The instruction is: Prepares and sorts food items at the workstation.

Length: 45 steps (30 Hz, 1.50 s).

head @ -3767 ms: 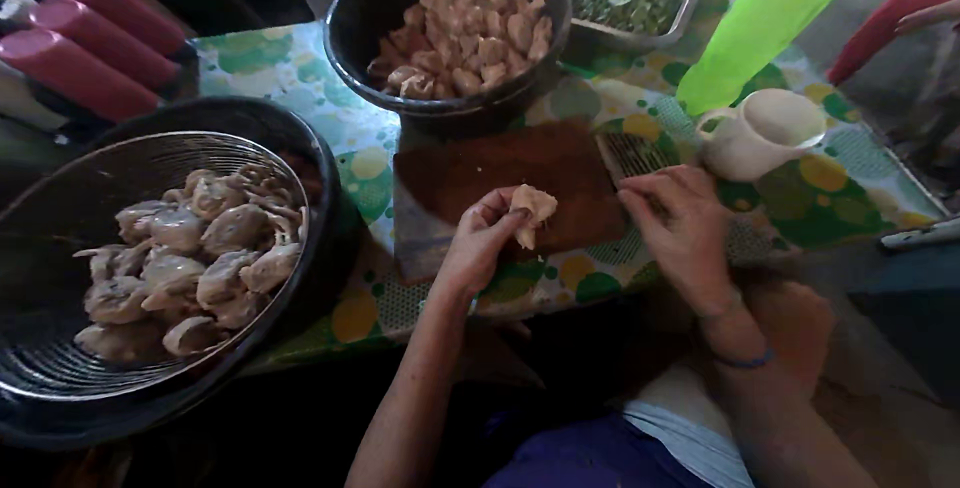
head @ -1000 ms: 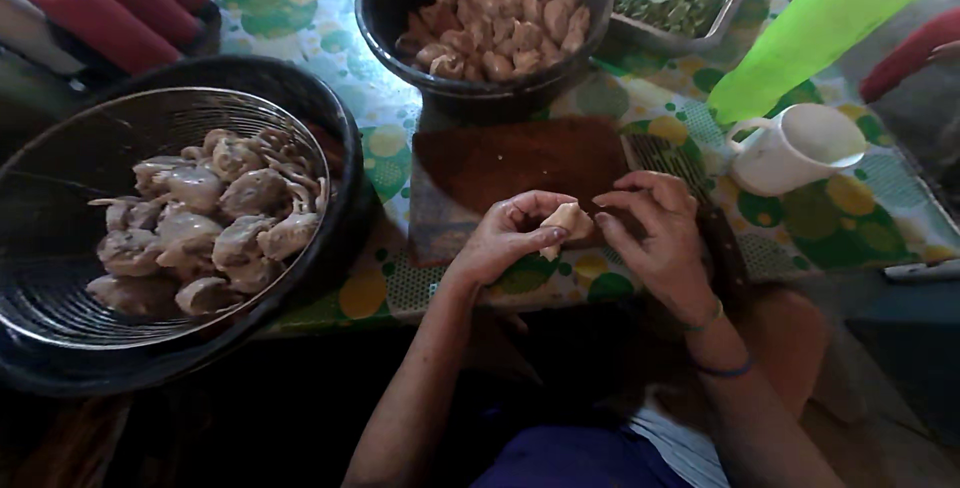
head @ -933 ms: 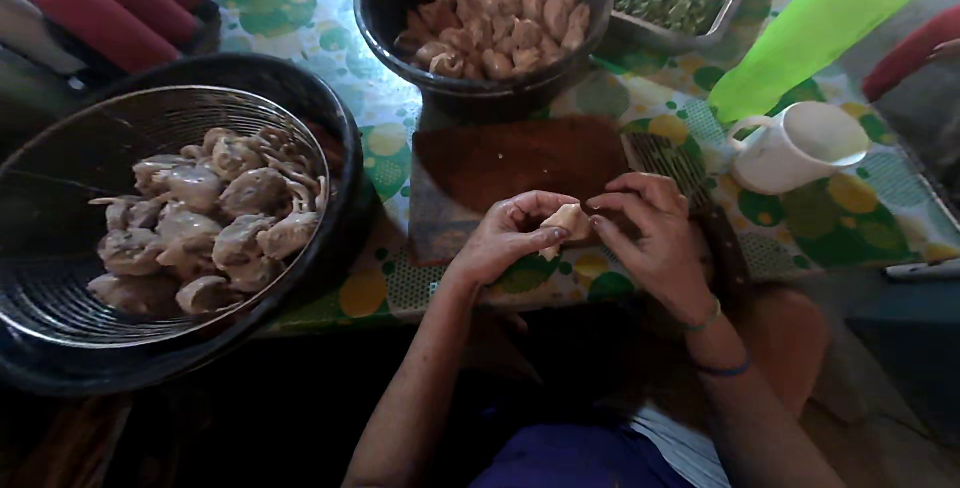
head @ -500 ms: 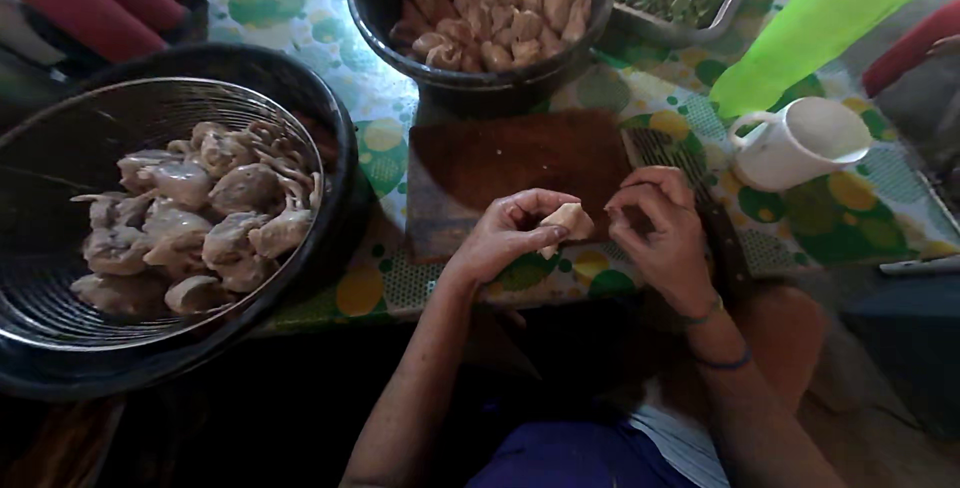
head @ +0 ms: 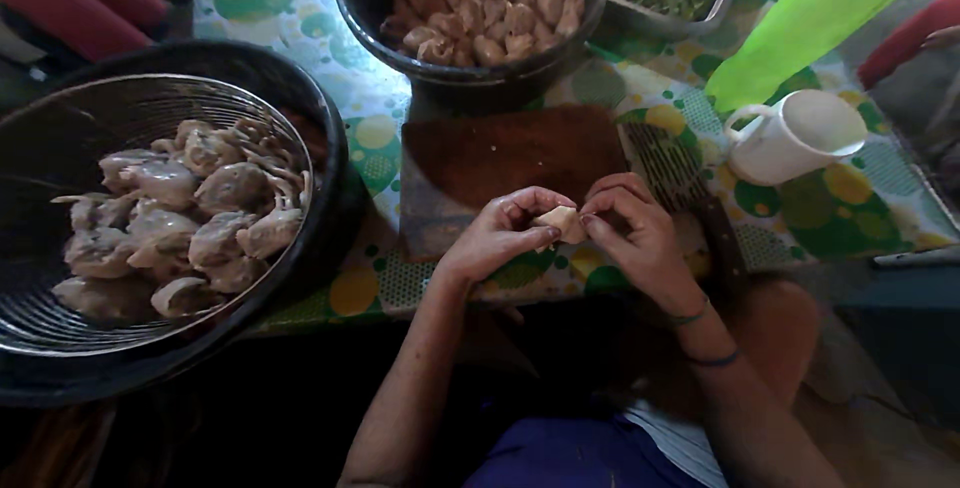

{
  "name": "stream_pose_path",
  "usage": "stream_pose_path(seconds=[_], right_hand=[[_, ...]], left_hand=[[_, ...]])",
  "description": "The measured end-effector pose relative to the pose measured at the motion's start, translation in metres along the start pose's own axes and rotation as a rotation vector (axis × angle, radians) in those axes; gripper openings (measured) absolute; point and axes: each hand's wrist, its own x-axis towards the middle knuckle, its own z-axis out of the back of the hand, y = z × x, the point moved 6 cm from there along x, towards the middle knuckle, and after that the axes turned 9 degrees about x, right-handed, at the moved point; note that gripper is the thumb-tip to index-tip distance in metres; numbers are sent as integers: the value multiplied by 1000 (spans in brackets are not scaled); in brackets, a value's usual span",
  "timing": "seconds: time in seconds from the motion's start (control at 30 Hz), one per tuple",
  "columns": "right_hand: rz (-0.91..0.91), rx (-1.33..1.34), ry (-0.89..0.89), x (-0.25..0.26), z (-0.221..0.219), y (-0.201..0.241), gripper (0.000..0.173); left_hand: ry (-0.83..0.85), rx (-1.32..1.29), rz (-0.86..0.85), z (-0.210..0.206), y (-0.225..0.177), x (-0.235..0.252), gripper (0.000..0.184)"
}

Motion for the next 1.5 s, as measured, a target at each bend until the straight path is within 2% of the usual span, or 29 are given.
stream_pose_path(seconds=[0.17, 0.3, 0.43, 0.63, 0.77, 0.97, 1.2, 1.4, 1.5], right_hand=[[63, -72, -57, 1, 23, 1, 10], [0, -124, -137, 1, 36, 0, 15], [69, -270, -96, -3, 18, 5, 23], [267, -476, -187, -8, -3, 12, 14], [146, -408, -188, -8, -5, 9, 18], [-35, -266, -194, -9, -13, 7, 20], [-3, -164, -293, -9, 6, 3, 11], [-125, -138, -164, -9, -9, 1, 21], [-131, -134, -168, -9, -19, 2, 19]], left_hand=[[-39, -31, -2, 3, 1, 1, 30], [-94, -66, 25, 5, 3, 2, 32], [-177, -120, 47, 8, 4, 3, 31], [-249, -179, 117, 10, 5, 3, 22], [-260, -196, 107, 9, 5, 3, 24], [-189, -172, 47, 7, 5, 2, 22], [-184, -205, 34, 8, 6, 2, 22], [-238, -211, 55, 9, 6, 3, 22], [-238, -211, 47, 9, 6, 3, 23]])
